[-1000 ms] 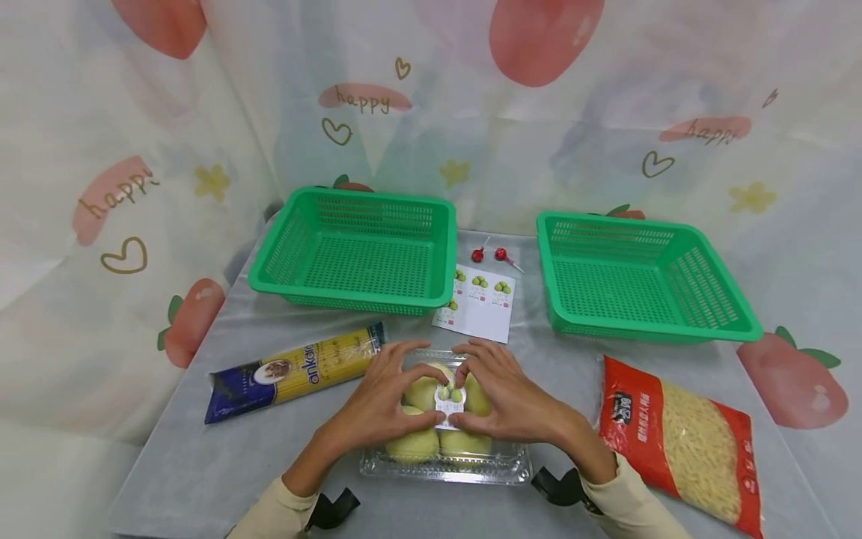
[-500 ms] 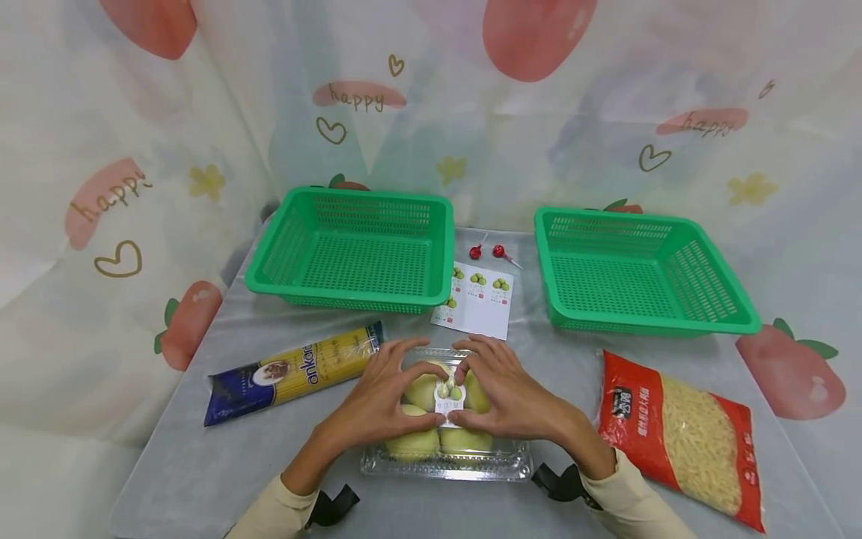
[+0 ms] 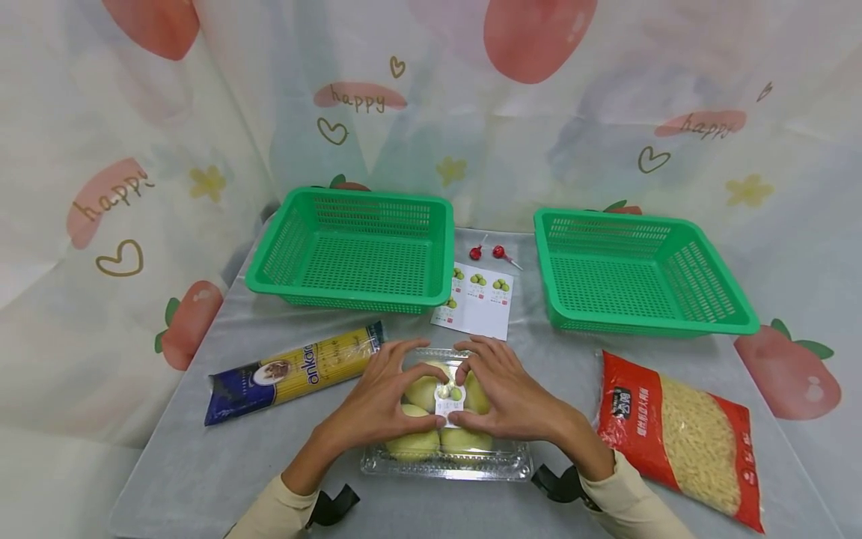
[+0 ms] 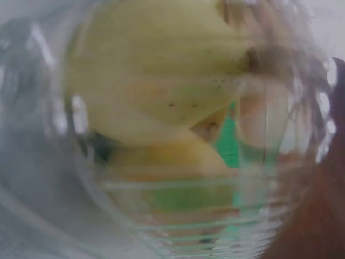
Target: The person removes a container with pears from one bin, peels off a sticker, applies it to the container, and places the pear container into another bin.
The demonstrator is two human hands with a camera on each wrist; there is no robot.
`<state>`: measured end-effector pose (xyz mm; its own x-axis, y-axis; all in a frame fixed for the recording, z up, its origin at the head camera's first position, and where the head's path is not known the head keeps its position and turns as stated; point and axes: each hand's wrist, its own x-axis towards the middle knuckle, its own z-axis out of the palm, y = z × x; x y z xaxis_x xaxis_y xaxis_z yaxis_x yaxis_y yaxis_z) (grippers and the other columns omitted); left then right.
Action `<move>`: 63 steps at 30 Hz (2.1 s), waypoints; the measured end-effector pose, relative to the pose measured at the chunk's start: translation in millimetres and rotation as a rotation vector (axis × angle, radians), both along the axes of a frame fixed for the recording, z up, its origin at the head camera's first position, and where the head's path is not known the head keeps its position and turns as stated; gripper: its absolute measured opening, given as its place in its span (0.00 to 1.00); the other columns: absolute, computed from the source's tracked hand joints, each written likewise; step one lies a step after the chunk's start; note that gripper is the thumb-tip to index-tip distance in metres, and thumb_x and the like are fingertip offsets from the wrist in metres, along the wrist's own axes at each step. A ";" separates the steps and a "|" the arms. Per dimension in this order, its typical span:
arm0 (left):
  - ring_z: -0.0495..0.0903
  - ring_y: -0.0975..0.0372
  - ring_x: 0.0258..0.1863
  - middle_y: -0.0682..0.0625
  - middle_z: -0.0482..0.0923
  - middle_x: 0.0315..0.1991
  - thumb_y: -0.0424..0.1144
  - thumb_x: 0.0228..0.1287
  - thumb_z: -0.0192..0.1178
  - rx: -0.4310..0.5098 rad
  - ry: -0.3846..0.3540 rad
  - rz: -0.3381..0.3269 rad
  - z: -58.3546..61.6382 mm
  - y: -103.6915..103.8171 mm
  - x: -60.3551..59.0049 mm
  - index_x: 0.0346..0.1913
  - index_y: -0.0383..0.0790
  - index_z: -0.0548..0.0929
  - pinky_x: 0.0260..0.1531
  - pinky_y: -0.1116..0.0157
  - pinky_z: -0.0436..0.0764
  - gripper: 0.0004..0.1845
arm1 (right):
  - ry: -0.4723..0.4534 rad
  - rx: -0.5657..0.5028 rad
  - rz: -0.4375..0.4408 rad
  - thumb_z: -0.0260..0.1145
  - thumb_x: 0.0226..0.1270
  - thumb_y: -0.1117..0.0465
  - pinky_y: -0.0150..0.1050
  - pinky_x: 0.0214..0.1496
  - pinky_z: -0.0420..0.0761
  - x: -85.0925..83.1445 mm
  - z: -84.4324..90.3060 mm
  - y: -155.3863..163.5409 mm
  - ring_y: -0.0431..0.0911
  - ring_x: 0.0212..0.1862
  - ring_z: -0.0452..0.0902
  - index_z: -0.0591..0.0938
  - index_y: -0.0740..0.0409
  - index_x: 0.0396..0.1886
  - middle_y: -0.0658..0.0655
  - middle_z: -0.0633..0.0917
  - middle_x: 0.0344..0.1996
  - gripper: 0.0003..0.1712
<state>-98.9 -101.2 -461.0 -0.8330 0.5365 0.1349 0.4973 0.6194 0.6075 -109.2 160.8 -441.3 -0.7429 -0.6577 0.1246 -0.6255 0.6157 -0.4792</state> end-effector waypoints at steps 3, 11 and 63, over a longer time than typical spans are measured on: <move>0.57 0.50 0.78 0.49 0.60 0.82 0.64 0.57 0.76 -0.002 0.003 -0.001 0.3 0.4 -1.2 0.62 0.66 0.84 0.74 0.36 0.61 0.29 | 0.004 0.005 -0.008 0.75 0.64 0.37 0.69 0.78 0.59 -0.5 -0.5 0.5 0.64 0.79 0.58 0.75 0.43 0.45 0.60 0.71 0.75 0.24; 0.58 0.49 0.77 0.50 0.62 0.81 0.61 0.61 0.75 0.044 0.005 0.006 0.0 -0.2 -4.0 0.62 0.65 0.85 0.73 0.35 0.62 0.27 | -0.006 -0.006 -0.007 0.75 0.64 0.38 0.68 0.79 0.58 -2.2 2.3 1.9 0.63 0.80 0.58 0.75 0.44 0.46 0.60 0.70 0.76 0.24; 0.84 0.48 0.50 0.30 0.74 0.67 0.41 0.74 0.62 0.861 -0.781 0.405 -23.3 -16.4 28.6 0.81 0.58 0.58 0.44 0.50 0.87 0.37 | -0.231 -0.721 -0.986 0.57 0.85 0.44 0.35 0.43 0.89 -8.7 -16.8 138.0 0.42 0.37 0.91 0.72 0.55 0.63 0.51 0.92 0.45 0.22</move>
<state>-70.3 -117.6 -484.3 -0.9345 0.2029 -0.2926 -0.3179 -0.1056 0.9422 -117.9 298.8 -458.0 -0.9337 0.3571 0.0260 0.0982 0.3253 -0.9405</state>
